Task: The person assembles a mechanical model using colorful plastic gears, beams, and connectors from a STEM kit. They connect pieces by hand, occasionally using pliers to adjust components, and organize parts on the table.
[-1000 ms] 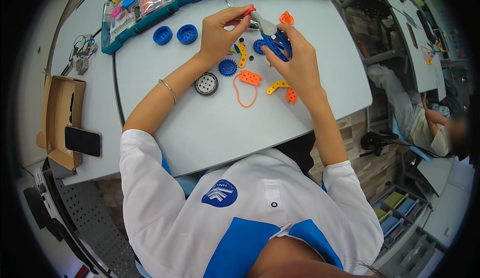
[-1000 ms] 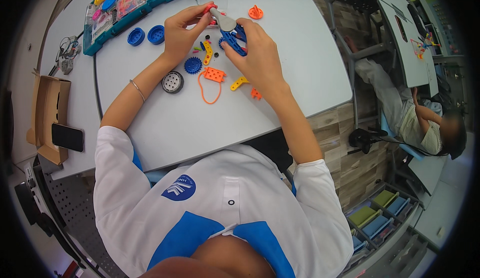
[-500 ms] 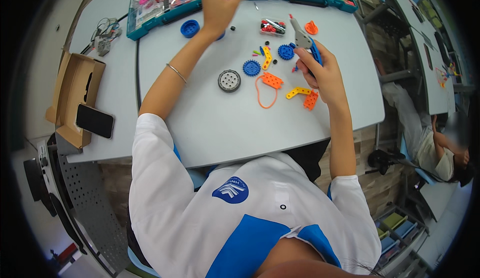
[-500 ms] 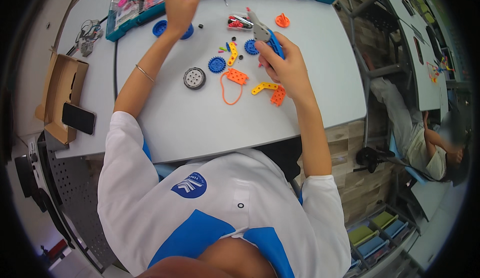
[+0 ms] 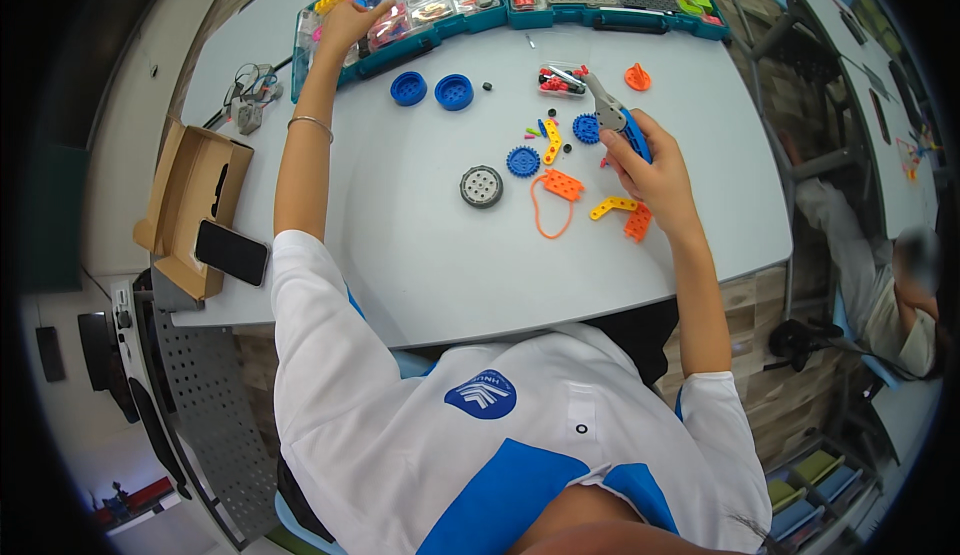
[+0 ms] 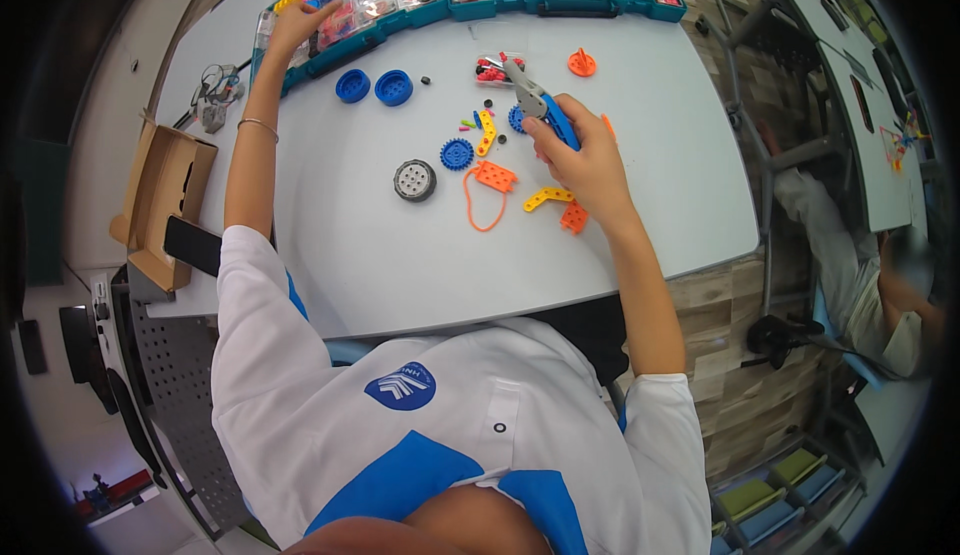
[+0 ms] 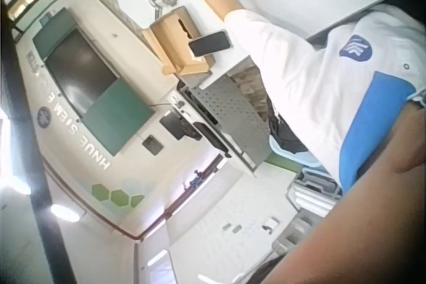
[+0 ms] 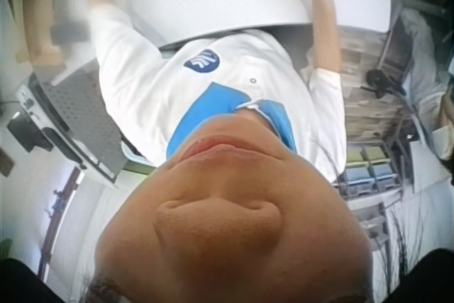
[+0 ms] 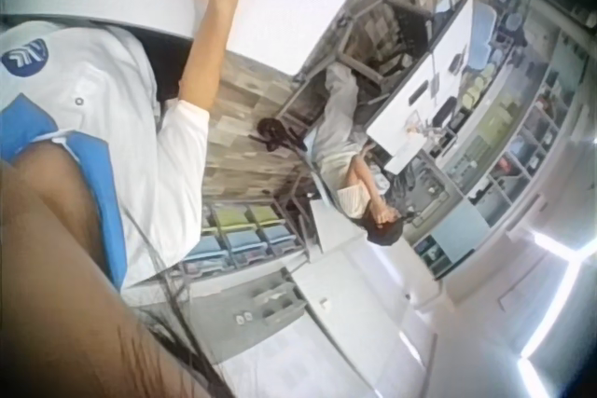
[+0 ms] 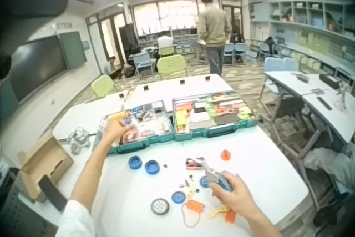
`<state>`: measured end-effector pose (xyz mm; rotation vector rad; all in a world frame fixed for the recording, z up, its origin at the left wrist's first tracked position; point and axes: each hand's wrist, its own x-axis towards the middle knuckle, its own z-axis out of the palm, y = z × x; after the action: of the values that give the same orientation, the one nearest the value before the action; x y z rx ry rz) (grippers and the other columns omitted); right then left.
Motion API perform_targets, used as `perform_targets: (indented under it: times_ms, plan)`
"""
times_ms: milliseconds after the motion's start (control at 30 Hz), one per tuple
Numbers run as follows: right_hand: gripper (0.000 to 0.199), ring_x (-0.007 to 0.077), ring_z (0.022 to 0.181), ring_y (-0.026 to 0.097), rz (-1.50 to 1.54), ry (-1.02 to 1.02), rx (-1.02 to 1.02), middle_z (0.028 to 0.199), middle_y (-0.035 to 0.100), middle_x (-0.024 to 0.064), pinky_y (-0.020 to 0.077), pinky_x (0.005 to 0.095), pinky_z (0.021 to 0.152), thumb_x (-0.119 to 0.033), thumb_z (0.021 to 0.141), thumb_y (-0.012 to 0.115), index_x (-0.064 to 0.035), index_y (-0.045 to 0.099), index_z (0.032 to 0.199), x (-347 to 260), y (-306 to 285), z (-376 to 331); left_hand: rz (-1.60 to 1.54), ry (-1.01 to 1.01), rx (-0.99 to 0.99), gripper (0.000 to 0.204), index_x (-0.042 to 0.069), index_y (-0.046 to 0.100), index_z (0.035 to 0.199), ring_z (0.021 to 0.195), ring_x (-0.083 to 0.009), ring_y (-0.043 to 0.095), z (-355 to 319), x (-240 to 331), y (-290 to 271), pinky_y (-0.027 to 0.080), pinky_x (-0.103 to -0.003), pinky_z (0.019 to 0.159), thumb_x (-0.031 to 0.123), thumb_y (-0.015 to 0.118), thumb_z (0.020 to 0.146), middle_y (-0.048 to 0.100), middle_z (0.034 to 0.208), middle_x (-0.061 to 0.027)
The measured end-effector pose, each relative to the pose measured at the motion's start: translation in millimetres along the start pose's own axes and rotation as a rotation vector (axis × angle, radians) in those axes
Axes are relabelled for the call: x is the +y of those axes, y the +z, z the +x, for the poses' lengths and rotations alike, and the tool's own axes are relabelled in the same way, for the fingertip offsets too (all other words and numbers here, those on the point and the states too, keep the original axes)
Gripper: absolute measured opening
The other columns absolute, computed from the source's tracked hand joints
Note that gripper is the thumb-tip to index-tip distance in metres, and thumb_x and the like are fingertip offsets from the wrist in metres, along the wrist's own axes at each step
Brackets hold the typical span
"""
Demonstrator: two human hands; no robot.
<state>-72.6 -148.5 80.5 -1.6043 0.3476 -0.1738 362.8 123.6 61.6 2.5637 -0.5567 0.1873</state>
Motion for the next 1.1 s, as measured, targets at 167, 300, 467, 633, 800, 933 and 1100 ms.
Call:
perform_targets:
  times_ms: [167,300,467,633,800,933,1100]
  plan:
    - [0.023,0.0014,0.049,0.037,-0.037,-0.002,0.034,0.064,0.05,-0.0039,0.0253,0.0212,0.044,-0.026,0.092,0.069,-0.0056,0.063,0.101,0,-4,-2,0.239,0.142,-0.083,0.081,0.001,0.073,0.075,0.071,-0.0242,0.071,17,11,16,0.053,-0.034,0.072,0.081,0.064,0.071,0.07,0.068,-0.0129]
    - [0.026,0.0017,0.049,0.037,-0.051,-0.026,0.031,0.063,0.05,-0.0035,0.0258,0.0215,0.044,-0.029,0.092,0.069,-0.0057,0.063,0.102,5,-7,-1,0.435,0.133,-0.242,0.086,-0.001,0.074,0.083,0.077,-0.0277,0.073,20,47,16,0.055,-0.036,0.077,0.083,0.057,0.074,0.07,0.07,-0.0159]
    - [0.028,0.0022,0.049,0.039,-0.089,-0.073,0.034,0.062,0.051,-0.0032,0.0261,0.0221,0.044,-0.032,0.092,0.069,-0.0058,0.064,0.101,6,-7,0,0.499,0.21,-0.157,0.079,-0.003,0.074,0.079,0.08,-0.0308,0.071,42,29,22,0.056,-0.039,0.075,0.075,0.062,0.075,0.071,0.083,-0.022]
    - [0.027,0.0037,0.05,0.039,-0.098,-0.115,0.064,0.061,0.05,-0.003,0.0271,0.0233,0.046,-0.032,0.091,0.069,-0.006,0.063,0.098,10,-8,2,0.124,0.215,0.061,0.075,-0.002,0.07,0.106,0.073,-0.0237,0.068,31,30,21,0.054,-0.033,0.069,0.066,0.068,0.076,0.07,0.087,-0.0146]
    - [0.027,0.0052,0.055,0.041,-0.161,-0.081,0.092,0.063,0.05,-0.0023,0.0286,0.0239,0.049,-0.032,0.091,0.069,-0.0059,0.062,0.095,6,-6,-1,-0.454,0.107,-0.54,0.047,0.008,0.068,0.108,0.056,-0.0015,0.038,-106,128,-23,0.028,-0.018,0.048,0.051,0.065,0.089,0.052,0.072,0.0047]
    - [0.028,0.0047,0.059,0.043,-0.155,-0.095,0.045,0.066,0.049,-0.0025,0.0305,0.0229,0.05,-0.032,0.091,0.069,-0.0061,0.062,0.096,6,-1,-1,-0.412,0.065,-0.725,0.033,0.012,0.068,0.104,0.057,-0.0027,0.04,-191,149,-3,0.029,-0.02,0.048,0.044,0.065,0.092,0.053,0.073,0.0052]
    - [0.028,0.0042,0.059,0.043,-0.163,-0.074,0.043,0.067,0.049,-0.0032,0.0321,0.0222,0.05,-0.032,0.091,0.069,-0.0065,0.061,0.098,7,2,-1,-0.171,0.438,-0.202,0.035,0.008,0.068,0.114,0.064,-0.0072,0.045,-224,137,22,0.037,-0.023,0.058,0.034,0.069,0.091,0.064,0.096,-0.0004]
